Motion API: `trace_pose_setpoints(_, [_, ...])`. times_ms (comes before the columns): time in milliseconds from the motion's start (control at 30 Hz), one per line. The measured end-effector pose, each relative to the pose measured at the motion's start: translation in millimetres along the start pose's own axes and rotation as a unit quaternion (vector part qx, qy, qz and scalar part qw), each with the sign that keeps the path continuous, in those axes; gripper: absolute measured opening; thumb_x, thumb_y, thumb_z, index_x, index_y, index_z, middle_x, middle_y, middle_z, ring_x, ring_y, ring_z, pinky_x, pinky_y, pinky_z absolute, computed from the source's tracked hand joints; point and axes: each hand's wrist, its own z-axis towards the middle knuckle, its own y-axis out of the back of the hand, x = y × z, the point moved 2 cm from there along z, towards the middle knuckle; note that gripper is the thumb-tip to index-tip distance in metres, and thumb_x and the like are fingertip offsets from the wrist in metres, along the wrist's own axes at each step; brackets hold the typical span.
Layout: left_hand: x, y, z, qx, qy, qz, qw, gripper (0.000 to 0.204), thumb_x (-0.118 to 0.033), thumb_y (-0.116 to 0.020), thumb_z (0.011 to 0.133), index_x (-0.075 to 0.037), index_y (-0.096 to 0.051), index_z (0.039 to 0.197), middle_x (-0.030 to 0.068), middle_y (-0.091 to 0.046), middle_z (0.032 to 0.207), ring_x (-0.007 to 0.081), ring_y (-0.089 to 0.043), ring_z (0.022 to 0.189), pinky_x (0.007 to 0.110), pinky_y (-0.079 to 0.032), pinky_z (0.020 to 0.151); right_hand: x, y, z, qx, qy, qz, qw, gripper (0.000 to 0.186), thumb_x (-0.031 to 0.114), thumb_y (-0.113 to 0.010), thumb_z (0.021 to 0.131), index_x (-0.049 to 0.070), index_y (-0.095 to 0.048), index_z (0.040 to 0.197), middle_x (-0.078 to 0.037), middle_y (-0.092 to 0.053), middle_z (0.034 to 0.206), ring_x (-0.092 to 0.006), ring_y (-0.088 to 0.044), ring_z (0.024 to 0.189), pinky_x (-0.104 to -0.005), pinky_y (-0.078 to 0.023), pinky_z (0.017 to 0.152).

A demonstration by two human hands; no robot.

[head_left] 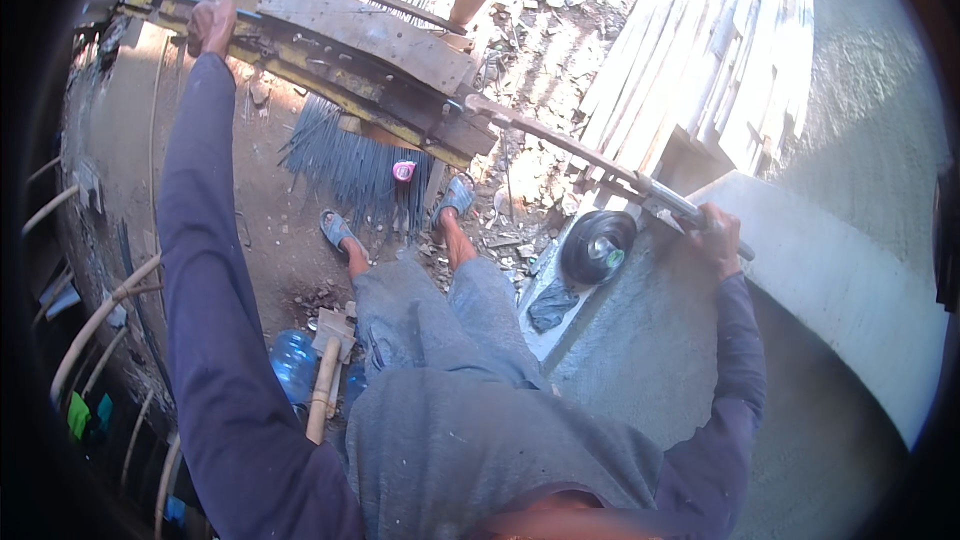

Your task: The person bends metal rods into rectangular shapes using a manual bending jig and a long metal bar. They measure the bent pieces with a tape measure and place them on a pile of similar rods.

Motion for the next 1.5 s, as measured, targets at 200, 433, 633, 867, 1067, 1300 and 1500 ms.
trace_pose_setpoints(200, [11, -12, 5, 0.031, -0.058, -0.045, 0.997, 0.049, -0.043, -0.058, 0.079, 0.004, -0.071, 0.089, 0.0265, -0.070, 0.091, 0.0430, -0.068, 0.089, 0.050, -0.048, 0.077, -33, 12, 61, -0.003, 0.083, -0.069, 0.994, 0.039, 0.034, -0.083, 0.078, 0.006, -0.056, 0.073, -0.012, -0.057, 0.059, -0.0309, -0.061, 0.052, -0.0405, -0.047, 0.048])
trace_pose_setpoints(433, [52, -57, 48, -0.066, -0.213, -0.096, 0.970, 0.055, -0.053, -0.065, 0.082, -0.001, -0.059, 0.063, 0.0191, -0.064, 0.068, 0.0369, -0.063, 0.067, 0.048, -0.044, 0.063, -61, 24, 169, 0.061, 0.198, -0.087, 0.974, 0.031, 0.025, -0.081, 0.077, 0.005, -0.058, 0.078, -0.011, -0.060, 0.065, -0.0308, -0.063, 0.056, -0.0411, -0.048, 0.051])
trace_pose_setpoints(633, [57, -52, 44, -0.019, -0.180, -0.067, 0.981, 0.048, -0.043, -0.057, 0.083, 0.003, -0.066, 0.092, 0.0263, -0.068, 0.090, 0.0382, -0.067, 0.090, 0.045, -0.048, 0.078, -49, 28, 256, 0.096, 0.233, -0.102, 0.962, 0.031, 0.024, -0.081, 0.076, 0.006, -0.056, 0.075, -0.010, -0.058, 0.063, -0.0313, -0.062, 0.058, -0.0415, -0.046, 0.053])
trace_pose_setpoints(867, [43, -44, 36, -0.018, -0.088, -0.058, 0.994, 0.051, -0.046, -0.056, 0.083, 0.000, -0.069, 0.102, 0.0269, -0.069, 0.104, 0.0412, -0.066, 0.102, 0.046, -0.048, 0.087, -36, 24, 313, 0.139, 0.259, -0.081, 0.953, 0.029, 0.014, -0.080, 0.072, 0.004, -0.053, 0.072, -0.014, -0.057, 0.064, -0.0371, -0.060, 0.062, -0.0459, -0.046, 0.057])
trace_pose_setpoints(1067, [43, -45, 39, -0.041, -0.073, -0.056, 0.995, 0.051, -0.048, -0.058, 0.084, -0.003, -0.070, 0.105, 0.0230, -0.071, 0.107, 0.0396, -0.066, 0.104, 0.045, -0.048, 0.089, -33, 5, 352, 0.103, 0.227, -0.153, 0.956, 0.008, 0.005, -0.066, 0.075, 0.002, -0.059, 0.075, -0.018, -0.062, 0.067, -0.0396, -0.064, 0.069, -0.0459, -0.050, 0.062])
trace_pose_setpoints(1300, [36, -34, 24, 0.012, -0.088, -0.045, 0.995, 0.054, -0.052, -0.058, 0.084, -0.006, -0.071, 0.108, 0.0213, -0.071, 0.109, 0.0390, -0.066, 0.105, 0.045, -0.048, 0.089, -35, -10, 309, 0.098, 0.156, -0.144, 0.972, 0.007, 0.002, -0.062, 0.074, 0.003, -0.062, 0.081, -0.018, -0.066, 0.073, -0.0387, -0.066, 0.074, -0.0476, -0.051, 0.066])
trace_pose_setpoints(1500, [15, -19, 3, -0.037, -0.073, -0.039, 0.996, 0.049, -0.047, -0.054, 0.083, -0.010, -0.074, 0.107, 0.0192, -0.072, 0.110, 0.0396, -0.067, 0.104, 0.046, -0.049, 0.087, -45, -8, 302, 0.048, 0.149, -0.151, 0.976, 0.012, 0.002, -0.064, 0.074, 0.004, -0.061, 0.085, -0.015, -0.066, 0.076, -0.0367, -0.066, 0.080, -0.0464, -0.051, 0.072])
